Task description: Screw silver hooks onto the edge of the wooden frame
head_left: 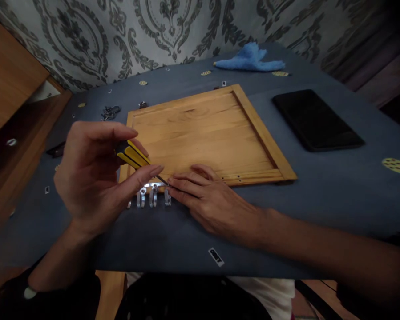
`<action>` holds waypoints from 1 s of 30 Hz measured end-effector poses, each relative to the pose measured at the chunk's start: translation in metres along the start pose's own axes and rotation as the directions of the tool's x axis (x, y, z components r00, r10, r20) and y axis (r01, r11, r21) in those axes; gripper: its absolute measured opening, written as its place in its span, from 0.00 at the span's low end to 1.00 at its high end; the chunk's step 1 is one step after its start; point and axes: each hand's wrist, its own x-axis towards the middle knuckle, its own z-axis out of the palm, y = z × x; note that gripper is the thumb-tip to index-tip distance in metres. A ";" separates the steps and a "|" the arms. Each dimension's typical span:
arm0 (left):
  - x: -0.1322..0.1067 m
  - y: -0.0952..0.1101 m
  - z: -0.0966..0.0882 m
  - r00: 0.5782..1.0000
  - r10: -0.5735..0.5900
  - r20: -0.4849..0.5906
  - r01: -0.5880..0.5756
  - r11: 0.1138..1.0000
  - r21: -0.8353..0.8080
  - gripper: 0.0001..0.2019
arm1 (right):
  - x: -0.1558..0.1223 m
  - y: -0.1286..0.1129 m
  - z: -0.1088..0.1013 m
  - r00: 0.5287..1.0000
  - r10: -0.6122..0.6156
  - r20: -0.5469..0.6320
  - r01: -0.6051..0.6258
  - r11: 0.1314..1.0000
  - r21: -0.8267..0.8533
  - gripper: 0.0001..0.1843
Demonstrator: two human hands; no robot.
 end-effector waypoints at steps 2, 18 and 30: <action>-0.001 0.003 0.000 0.999 -0.028 0.021 0.029 0.998 -0.048 0.27 | 0.000 0.000 0.000 1.000 0.009 0.016 -0.009 1.000 0.000 0.21; 0.003 0.001 -0.001 0.992 0.079 0.100 -0.078 0.997 -0.010 0.31 | 0.000 -0.001 -0.004 0.998 0.030 0.051 -0.030 1.000 0.007 0.23; -0.001 0.004 0.000 0.998 -0.057 -0.019 0.052 0.981 -0.186 0.25 | 0.000 0.001 -0.002 1.000 0.005 0.021 -0.005 1.000 0.019 0.21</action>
